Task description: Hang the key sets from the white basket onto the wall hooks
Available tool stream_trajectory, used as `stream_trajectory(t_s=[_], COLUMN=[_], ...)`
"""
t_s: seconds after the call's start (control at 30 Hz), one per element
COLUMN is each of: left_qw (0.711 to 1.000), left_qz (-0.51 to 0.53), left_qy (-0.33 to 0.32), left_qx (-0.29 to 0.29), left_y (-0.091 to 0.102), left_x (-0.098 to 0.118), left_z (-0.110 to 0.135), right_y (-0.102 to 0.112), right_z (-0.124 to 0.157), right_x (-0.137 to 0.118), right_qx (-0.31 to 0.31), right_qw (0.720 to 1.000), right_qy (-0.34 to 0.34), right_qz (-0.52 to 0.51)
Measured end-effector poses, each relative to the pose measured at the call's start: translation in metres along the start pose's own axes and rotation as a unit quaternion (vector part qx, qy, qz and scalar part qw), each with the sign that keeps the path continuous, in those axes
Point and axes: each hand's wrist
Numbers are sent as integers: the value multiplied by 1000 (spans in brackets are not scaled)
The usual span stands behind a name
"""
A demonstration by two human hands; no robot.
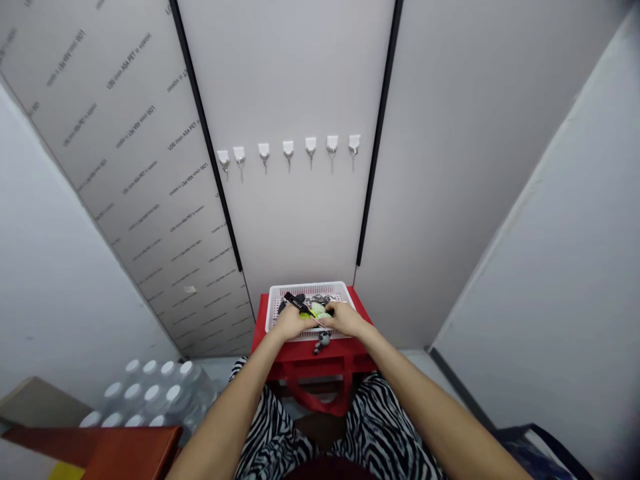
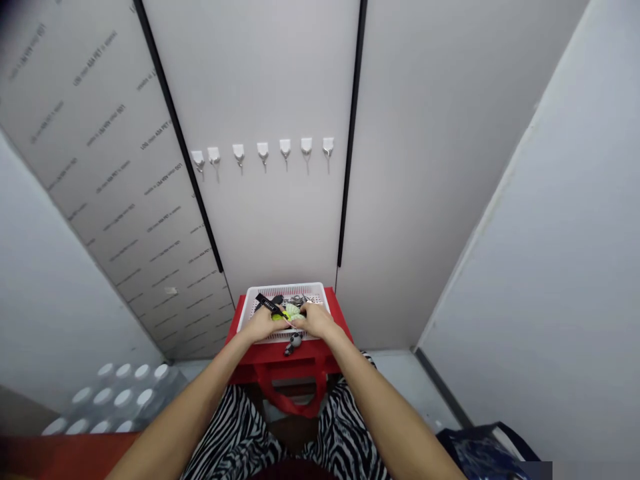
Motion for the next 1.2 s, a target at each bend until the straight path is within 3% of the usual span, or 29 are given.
stream_trajectory(t_s=[0.1,0.17,0.23,0.3,0.43,0.53,0.7,0.83,1.0,1.1,1.2], left_qw=[999,996,993,994,998,998,978,958,954,964,965], left_qz=[43,81,109,107,53,62,207,284,289,258,260], left_qy=[10,34,34,14,-3,-7,3,9,20,3,21], left_qx=[-25,-22,-11,-10,-18,-18,-28,-39,-72,-62,-39], left_y=[4,5,6,4,-2,-4,-1,-2,-4,-7,-9], left_x=[0,0,0,-2,-8,-10,-2,9,13,11,9], left_z=[0,0,-2,-3,-6,-6,-9,-10,-10,-12,-13], right_y=[-6,-8,-7,-4,1,1,-1,1,3,5,6], right_z=[1,1,0,-1,0,2,-5,-13,-14,-14,-17], right_x=[3,4,4,3,1,-1,-10,-18,-29,-33,-28], right_qx=[37,60,79,103,127,121,138,149,123,84,62], right_qw=[998,987,956,904,817,787,742,735,739,759,796], right_qy=[9,1,-30,-67,-75,-66,-65,-55,-55,-33,-30], right_qz=[-55,-147,-281,-410,-558,-601,-653,-660,-660,-645,-601])
Point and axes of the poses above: each hand's wrist, its own z-axis away from the middle knuckle, its own y-axis out of the back of the hand, x = y × z, and after that the axes turned 6 degrees about -z, right-handed
